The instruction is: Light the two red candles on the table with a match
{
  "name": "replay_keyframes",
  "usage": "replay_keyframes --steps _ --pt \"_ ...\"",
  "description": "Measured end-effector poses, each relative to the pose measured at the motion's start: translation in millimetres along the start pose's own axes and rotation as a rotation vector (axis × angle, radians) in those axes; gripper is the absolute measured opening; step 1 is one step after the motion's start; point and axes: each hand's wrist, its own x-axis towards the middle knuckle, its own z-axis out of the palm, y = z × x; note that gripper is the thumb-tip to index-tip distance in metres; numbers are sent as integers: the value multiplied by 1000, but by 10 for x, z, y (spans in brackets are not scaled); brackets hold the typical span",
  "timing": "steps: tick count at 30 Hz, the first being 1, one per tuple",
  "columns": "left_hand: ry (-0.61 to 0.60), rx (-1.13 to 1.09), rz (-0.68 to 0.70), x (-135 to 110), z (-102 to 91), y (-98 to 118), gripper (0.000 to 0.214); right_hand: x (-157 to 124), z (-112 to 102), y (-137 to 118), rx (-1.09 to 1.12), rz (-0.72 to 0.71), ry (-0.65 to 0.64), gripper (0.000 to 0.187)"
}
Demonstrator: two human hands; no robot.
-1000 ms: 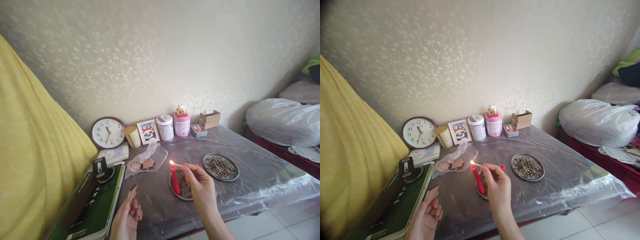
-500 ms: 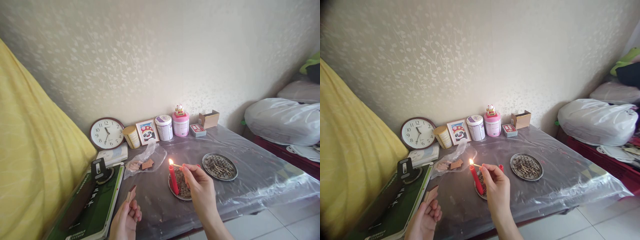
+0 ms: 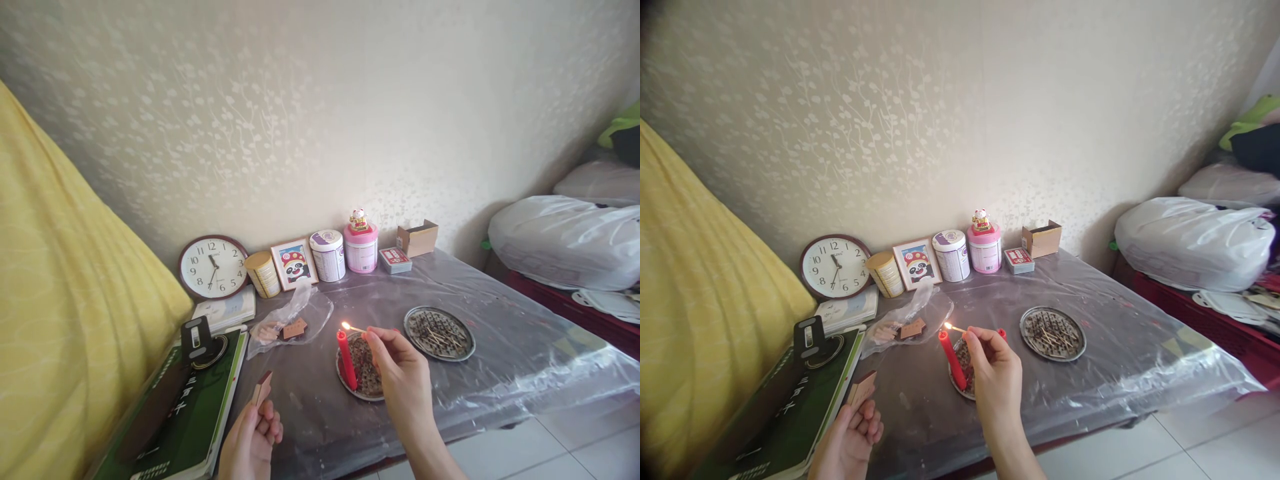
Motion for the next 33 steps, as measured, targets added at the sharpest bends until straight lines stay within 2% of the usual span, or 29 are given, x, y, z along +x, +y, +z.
replay_keyframes --steps 5,13,18,25,33 --pt "-15 -11 3 9 -16 -7 40 57 -111 -12 -36 -28 38 29" --pt "-25 -11 -27 79 -99 -51 39 250 -493 -74 -160 -77 167 29" --pt "-21 13 -39 83 -112 -65 40 309 -646 -67 -270 -58 156 32" --pt "42 25 -62 88 -44 -60 41 307 -725 -49 -287 -45 116 35" --pt "-13 11 -74 125 -161 -88 35 312 -745 49 -262 -27 50 33"
